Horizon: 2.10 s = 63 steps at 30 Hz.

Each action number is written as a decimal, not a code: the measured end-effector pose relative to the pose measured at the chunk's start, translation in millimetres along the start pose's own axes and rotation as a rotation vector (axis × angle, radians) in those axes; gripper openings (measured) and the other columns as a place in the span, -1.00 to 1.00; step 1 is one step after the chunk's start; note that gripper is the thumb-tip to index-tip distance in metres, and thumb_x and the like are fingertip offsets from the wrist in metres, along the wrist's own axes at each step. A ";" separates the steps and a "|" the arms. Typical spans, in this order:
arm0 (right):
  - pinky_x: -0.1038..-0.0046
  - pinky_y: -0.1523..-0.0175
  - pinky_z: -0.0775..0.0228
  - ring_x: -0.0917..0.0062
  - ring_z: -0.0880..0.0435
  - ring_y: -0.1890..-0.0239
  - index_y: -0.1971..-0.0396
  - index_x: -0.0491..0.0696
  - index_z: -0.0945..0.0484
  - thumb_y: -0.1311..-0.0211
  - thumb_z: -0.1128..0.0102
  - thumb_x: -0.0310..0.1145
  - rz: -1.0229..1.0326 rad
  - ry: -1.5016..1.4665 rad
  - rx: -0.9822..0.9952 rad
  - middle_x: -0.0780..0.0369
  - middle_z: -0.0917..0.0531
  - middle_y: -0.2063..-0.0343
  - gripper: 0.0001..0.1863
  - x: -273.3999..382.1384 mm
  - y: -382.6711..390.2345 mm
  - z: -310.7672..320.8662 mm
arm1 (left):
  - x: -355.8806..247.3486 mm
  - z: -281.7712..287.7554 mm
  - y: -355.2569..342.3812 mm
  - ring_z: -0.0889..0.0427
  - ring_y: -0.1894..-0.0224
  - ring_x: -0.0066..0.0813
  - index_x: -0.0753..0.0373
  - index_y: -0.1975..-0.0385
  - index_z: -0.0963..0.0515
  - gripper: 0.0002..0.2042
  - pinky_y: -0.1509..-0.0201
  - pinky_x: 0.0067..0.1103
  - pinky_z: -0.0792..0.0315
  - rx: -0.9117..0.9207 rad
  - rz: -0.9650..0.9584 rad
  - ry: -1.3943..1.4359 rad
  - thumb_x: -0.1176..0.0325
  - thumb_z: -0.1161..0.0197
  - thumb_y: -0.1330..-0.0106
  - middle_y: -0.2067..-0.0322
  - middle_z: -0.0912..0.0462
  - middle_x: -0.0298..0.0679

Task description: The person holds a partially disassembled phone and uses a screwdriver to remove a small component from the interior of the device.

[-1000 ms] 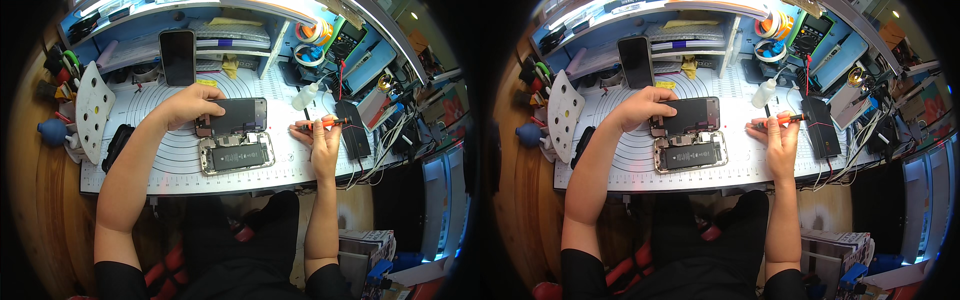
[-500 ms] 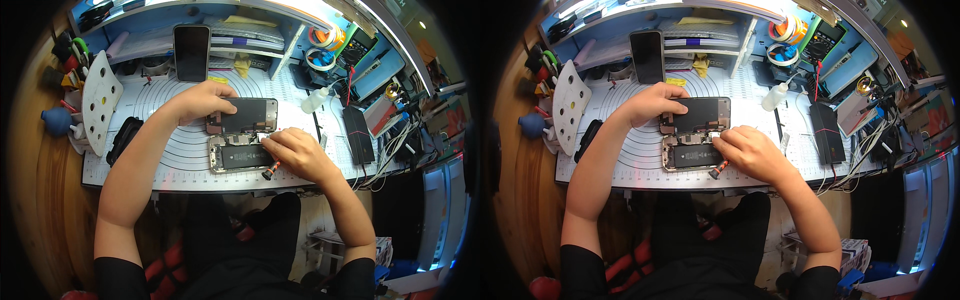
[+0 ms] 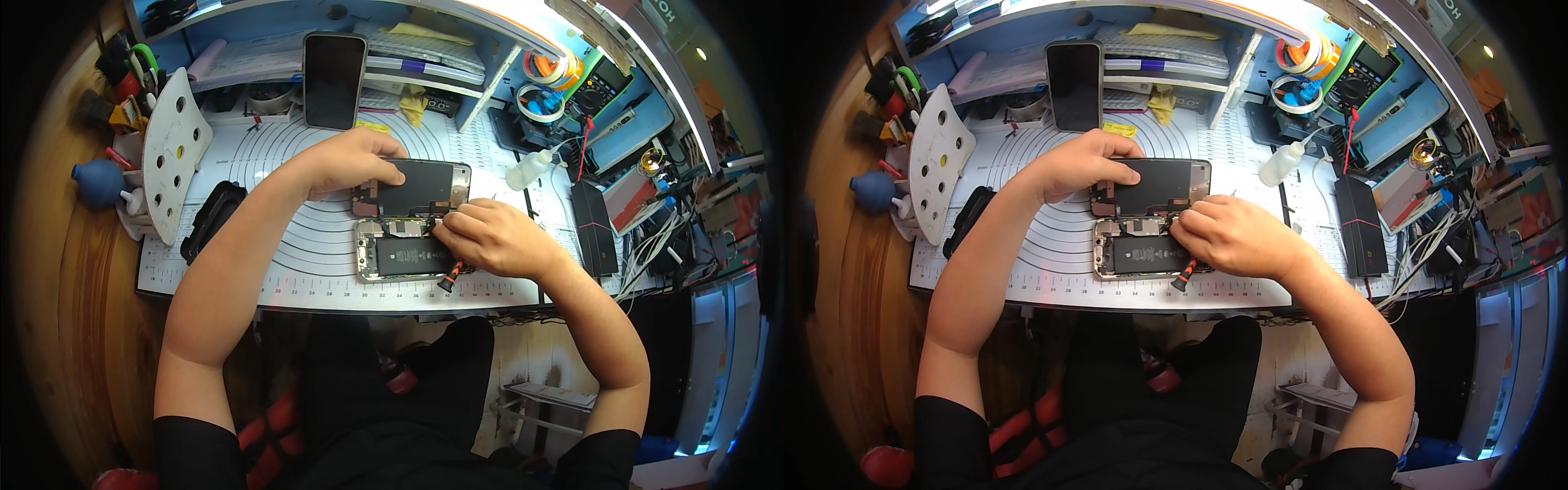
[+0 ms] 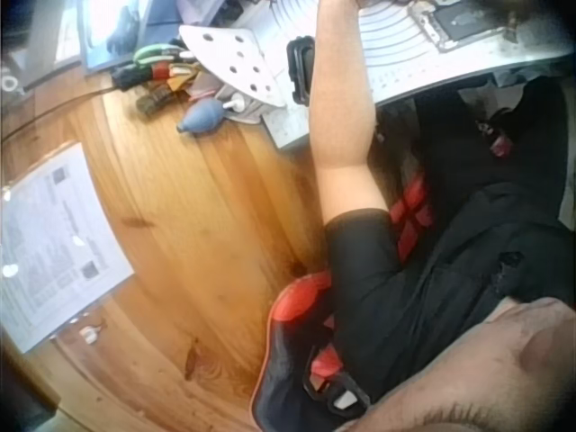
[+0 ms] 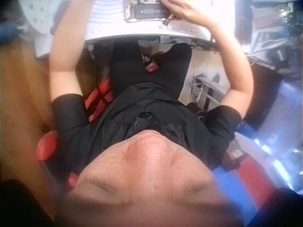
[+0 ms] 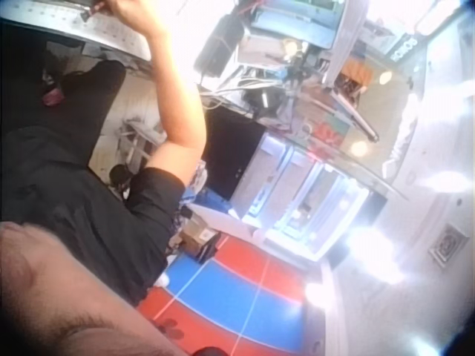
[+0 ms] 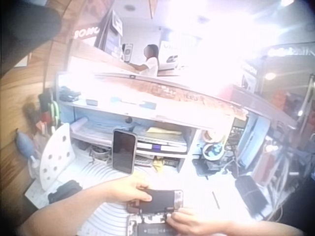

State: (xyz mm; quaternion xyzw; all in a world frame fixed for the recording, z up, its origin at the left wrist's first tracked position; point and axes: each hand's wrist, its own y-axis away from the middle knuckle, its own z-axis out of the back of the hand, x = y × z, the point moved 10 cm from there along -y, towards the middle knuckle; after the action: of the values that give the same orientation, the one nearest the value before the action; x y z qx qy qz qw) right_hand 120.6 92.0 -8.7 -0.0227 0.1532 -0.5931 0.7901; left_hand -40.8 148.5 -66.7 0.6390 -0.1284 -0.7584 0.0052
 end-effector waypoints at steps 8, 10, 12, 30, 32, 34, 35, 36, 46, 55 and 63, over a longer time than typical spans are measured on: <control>0.43 0.21 -0.54 0.47 -0.60 0.36 0.26 -0.21 -0.64 0.02 -0.22 -0.41 0.058 0.031 0.025 0.28 -0.53 0.42 -0.71 2.1 -3.7 -3.4 | -2.6 -1.1 0.6 -0.56 0.35 -0.66 0.35 0.17 -0.65 -0.80 0.26 -0.67 -0.41 -0.004 -0.009 -0.005 0.43 -0.32 -0.25 0.35 -0.66 -0.34; 0.44 0.24 -0.53 0.47 -0.60 0.37 0.30 -0.20 -0.65 0.05 -0.24 -0.42 0.084 0.046 0.004 0.28 -0.54 0.41 -0.73 4.8 -3.5 -1.5 | -2.2 -1.6 -0.7 -0.56 0.35 -0.66 0.35 0.17 -0.65 -0.80 0.26 -0.67 -0.41 -0.003 -0.007 -0.003 0.43 -0.32 -0.25 0.35 -0.66 -0.34; 0.44 0.25 -0.53 0.47 -0.60 0.38 0.31 -0.20 -0.65 0.06 -0.24 -0.42 0.094 0.058 -0.003 0.28 -0.54 0.41 -0.73 6.2 -4.6 -1.2 | -3.4 -1.8 0.0 -0.56 0.35 -0.66 0.34 0.17 -0.65 -0.80 0.25 -0.67 -0.42 0.008 -0.020 -0.009 0.43 -0.32 -0.25 0.36 -0.66 -0.34; 0.47 0.32 -0.45 0.50 -0.52 0.45 0.43 -0.16 -0.62 0.10 -0.24 -0.38 0.217 0.159 -0.027 0.30 -0.42 0.50 -0.80 15.5 -3.5 8.3 | -4.2 -1.6 1.6 -0.55 0.35 -0.64 0.37 0.13 -0.64 -0.77 0.26 -0.66 -0.41 -0.001 -0.007 -0.001 0.43 -0.32 -0.24 0.35 -0.66 -0.32; 0.46 0.32 -0.45 0.50 -0.52 0.45 0.40 -0.17 -0.62 0.10 -0.24 -0.39 0.215 0.158 -0.016 0.30 -0.44 0.49 -0.77 15.1 5.2 14.6 | -1.4 -0.5 0.3 -0.55 0.35 -0.64 0.37 0.13 -0.64 -0.77 0.26 -0.66 -0.40 -0.007 -0.007 0.010 0.44 -0.32 -0.24 0.34 -0.66 -0.32; 0.44 0.31 -0.44 0.49 -0.55 0.43 0.31 -0.19 -0.63 0.08 -0.25 -0.41 0.063 0.207 -0.077 0.28 -0.47 0.46 -0.72 0.0 18.5 29.4 | 0.9 1.0 0.9 -0.54 0.36 -0.65 0.37 0.13 -0.64 -0.77 0.26 -0.66 -0.40 -0.013 -0.005 0.025 0.44 -0.33 -0.24 0.34 -0.66 -0.33; 0.43 0.30 -0.44 0.48 -0.57 0.41 0.26 -0.21 -0.64 0.05 -0.26 -0.43 0.006 0.225 -0.050 0.28 -0.49 0.44 -0.70 -7.1 28.3 33.7 | -0.6 1.0 1.5 -0.54 0.36 -0.65 0.37 0.13 -0.64 -0.77 0.26 -0.66 -0.40 -0.011 -0.002 0.008 0.44 -0.33 -0.24 0.34 -0.66 -0.32; 0.43 0.29 -0.45 0.48 -0.57 0.41 0.25 -0.21 -0.63 0.04 -0.27 -0.43 -0.038 0.236 -0.039 0.28 -0.49 0.44 -0.71 -12.5 37.8 36.4 | -0.9 0.1 1.2 -0.54 0.36 -0.65 0.37 0.13 -0.64 -0.77 0.26 -0.66 -0.40 -0.006 0.002 -0.010 0.44 -0.33 -0.24 0.33 -0.66 -0.32; 0.42 0.21 -0.51 0.45 -0.60 0.39 0.24 -0.17 -0.63 -0.02 -0.27 -0.43 -0.223 0.215 0.108 0.27 -0.49 0.47 -0.74 -23.2 98.0 16.0 | -2.8 -1.2 -0.1 -0.53 0.37 -0.65 0.36 0.15 -0.65 -0.78 0.28 -0.66 -0.38 -0.002 -0.008 -0.017 0.43 -0.33 -0.25 0.35 -0.65 -0.33; 0.35 0.20 -0.55 0.40 -0.64 0.36 0.22 -0.15 -0.62 0.05 -0.31 -0.45 -0.307 0.074 0.127 0.26 -0.51 0.46 -0.69 -33.3 92.4 10.9 | 0.6 0.4 -0.7 -0.54 0.38 -0.68 0.33 0.15 -0.65 -0.79 0.29 -0.68 -0.39 0.002 -0.004 0.003 0.42 -0.33 -0.26 0.35 -0.67 -0.35; 0.41 0.29 -0.42 0.38 -0.64 0.37 0.23 -0.17 -0.63 -0.31 -0.13 -0.53 -0.805 -0.337 -0.381 0.13 -0.65 0.38 -0.88 -47.1 83.0 57.6 | 0.5 0.3 -0.4 -0.53 0.39 -0.68 0.34 0.13 -0.65 -0.78 0.29 -0.69 -0.37 0.018 -0.015 -0.018 0.41 -0.33 -0.27 0.34 -0.67 -0.36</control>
State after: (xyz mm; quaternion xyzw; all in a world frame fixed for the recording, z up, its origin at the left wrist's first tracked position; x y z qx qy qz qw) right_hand 201.5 152.5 38.2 -0.3206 0.1079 -0.8016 0.4930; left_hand -41.1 148.9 -67.2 0.6332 -0.1303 -0.7629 -0.0075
